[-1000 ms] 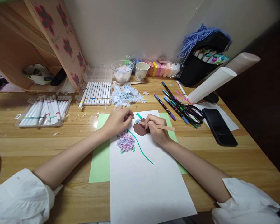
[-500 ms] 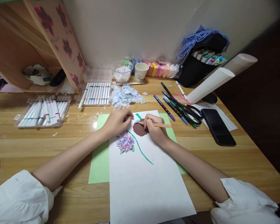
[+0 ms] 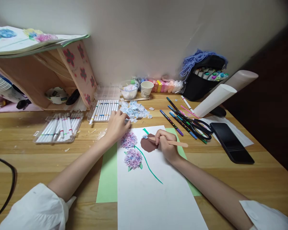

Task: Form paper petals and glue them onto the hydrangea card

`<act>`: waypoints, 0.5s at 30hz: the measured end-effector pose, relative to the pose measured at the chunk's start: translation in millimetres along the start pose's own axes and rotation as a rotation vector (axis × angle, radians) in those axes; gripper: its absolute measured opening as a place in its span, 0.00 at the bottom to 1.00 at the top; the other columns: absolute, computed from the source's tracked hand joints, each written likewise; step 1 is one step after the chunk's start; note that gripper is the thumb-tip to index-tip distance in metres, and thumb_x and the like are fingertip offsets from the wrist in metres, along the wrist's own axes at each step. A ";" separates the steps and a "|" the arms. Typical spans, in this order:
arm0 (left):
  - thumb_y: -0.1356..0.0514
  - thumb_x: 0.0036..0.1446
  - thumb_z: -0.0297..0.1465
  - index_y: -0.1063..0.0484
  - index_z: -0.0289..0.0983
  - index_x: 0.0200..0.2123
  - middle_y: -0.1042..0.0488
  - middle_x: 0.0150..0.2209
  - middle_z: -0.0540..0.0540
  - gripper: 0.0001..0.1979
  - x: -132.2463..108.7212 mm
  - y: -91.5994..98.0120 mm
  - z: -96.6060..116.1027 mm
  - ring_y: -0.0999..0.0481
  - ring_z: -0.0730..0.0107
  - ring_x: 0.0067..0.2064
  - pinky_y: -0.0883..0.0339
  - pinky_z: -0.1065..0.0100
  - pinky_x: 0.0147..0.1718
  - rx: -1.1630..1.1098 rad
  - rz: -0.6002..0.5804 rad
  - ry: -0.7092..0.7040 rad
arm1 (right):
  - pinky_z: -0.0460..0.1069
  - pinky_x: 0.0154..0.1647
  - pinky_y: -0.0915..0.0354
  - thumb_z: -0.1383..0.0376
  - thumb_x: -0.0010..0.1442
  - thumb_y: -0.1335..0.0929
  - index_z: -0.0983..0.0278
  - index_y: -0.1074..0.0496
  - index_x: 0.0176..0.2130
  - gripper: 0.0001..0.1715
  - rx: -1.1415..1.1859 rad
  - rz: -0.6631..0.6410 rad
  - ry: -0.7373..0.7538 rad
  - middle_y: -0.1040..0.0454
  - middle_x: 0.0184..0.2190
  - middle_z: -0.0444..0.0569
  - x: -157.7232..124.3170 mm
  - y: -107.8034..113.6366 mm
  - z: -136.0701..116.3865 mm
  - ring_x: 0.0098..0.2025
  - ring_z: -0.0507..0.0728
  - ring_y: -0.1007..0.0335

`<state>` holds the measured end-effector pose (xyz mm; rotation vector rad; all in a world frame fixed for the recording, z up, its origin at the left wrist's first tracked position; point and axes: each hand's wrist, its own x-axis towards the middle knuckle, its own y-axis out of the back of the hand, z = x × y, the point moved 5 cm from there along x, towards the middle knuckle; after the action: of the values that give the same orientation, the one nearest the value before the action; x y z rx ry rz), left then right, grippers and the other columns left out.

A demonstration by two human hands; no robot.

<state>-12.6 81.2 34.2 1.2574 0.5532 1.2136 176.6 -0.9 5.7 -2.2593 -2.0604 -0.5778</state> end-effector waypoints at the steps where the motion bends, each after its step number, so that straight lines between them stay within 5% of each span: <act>1: 0.45 0.57 0.34 0.28 0.37 0.35 0.31 0.37 0.40 0.09 1.3 -2.5 0.9 0.38 0.54 0.42 0.41 0.56 0.41 0.012 0.005 -0.013 | 0.48 0.26 0.45 0.71 0.51 0.43 0.62 0.40 0.16 0.15 -0.001 0.001 0.003 0.39 0.16 0.42 0.2 -0.1 -0.5 0.22 0.52 0.41; 8: 0.43 0.56 0.33 0.28 0.37 0.30 0.32 0.33 0.41 0.07 6.1 -15.1 -0.7 0.38 0.54 0.41 0.40 0.58 0.39 -0.004 0.014 -0.006 | 0.48 0.25 0.45 0.70 0.51 0.43 0.61 0.40 0.16 0.15 0.008 -0.016 0.018 0.39 0.16 0.43 0.6 -0.7 -3.0 0.23 0.53 0.40; 15: 0.45 0.59 0.34 0.28 0.39 0.31 0.29 0.34 0.46 0.08 0.2 -5.5 -4.5 0.35 0.60 0.42 0.41 0.60 0.42 -0.246 -0.003 0.041 | 0.48 0.25 0.46 0.70 0.51 0.43 0.61 0.41 0.16 0.15 -0.030 0.011 0.061 0.39 0.16 0.43 0.3 2.1 -7.7 0.22 0.53 0.42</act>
<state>-14.3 84.1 27.8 1.0256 0.4204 1.2660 176.8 -2.9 13.4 -2.2382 -2.0230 -0.6734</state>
